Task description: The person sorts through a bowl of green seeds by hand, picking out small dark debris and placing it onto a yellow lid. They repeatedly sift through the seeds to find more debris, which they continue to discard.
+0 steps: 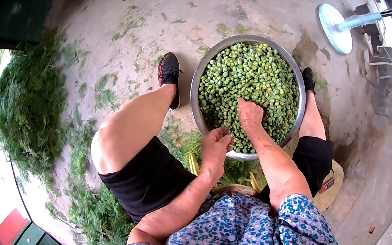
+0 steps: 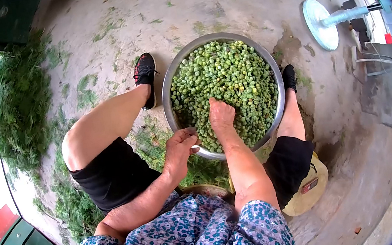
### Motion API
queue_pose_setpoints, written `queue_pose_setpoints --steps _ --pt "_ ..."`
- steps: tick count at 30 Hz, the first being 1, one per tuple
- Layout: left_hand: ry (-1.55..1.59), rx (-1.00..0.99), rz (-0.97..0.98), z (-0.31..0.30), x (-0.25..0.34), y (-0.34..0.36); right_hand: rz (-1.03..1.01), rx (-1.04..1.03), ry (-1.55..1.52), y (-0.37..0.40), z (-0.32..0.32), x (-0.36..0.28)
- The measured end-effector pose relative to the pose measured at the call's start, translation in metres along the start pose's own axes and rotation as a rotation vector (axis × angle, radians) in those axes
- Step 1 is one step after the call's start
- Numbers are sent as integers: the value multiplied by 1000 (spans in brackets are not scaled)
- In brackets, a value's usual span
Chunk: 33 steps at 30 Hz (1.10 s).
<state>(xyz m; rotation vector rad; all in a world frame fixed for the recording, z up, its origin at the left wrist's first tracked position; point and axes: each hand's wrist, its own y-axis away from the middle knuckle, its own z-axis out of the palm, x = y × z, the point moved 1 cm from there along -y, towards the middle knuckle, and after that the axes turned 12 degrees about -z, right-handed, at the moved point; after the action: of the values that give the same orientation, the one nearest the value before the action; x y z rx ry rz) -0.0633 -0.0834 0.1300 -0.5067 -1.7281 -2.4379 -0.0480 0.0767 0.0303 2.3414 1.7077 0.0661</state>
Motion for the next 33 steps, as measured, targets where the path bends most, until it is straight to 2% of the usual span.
queue_pose_setpoints --steps 4,7,10,13,15,17,18,19,22,25,26,29,30,33 --pt "-21 4 -6 1 0 1 -221 9 66 2 0 5" --pt "-12 4 1 -1 0 2 -289 1 78 2 -3 8" --pt "-18 17 -4 1 1 2 -152 -31 36 -2 -7 5" --pt "-18 37 6 3 -1 0 109 208 -423 7 -18 3" --pt "-22 45 18 5 -1 1 266 135 -864 16 -6 12" --pt "-75 51 46 3 -5 -6 425 71 -1234 34 -44 -3" --pt "-91 54 64 4 -7 -8 455 135 -1321 43 -57 -12" --pt "-108 56 81 4 -7 -9 433 108 -1352 52 -63 -14" --pt "-125 -31 102 5 -8 -9 442 102 -1364 76 -75 -27" --pt "-140 -129 95 3 -13 -12 361 158 -1366 93 -71 -34" --pt "-154 -161 93 3 -13 -11 330 236 -1327 97 -65 -36" --pt "-222 -123 93 4 -9 -2 245 285 -1082 107 -62 -38" --pt "-255 -110 107 4 -11 -1 214 368 -970 109 -59 -41" --pt "-324 43 111 0 -14 -6 235 402 -828 118 -60 -46"
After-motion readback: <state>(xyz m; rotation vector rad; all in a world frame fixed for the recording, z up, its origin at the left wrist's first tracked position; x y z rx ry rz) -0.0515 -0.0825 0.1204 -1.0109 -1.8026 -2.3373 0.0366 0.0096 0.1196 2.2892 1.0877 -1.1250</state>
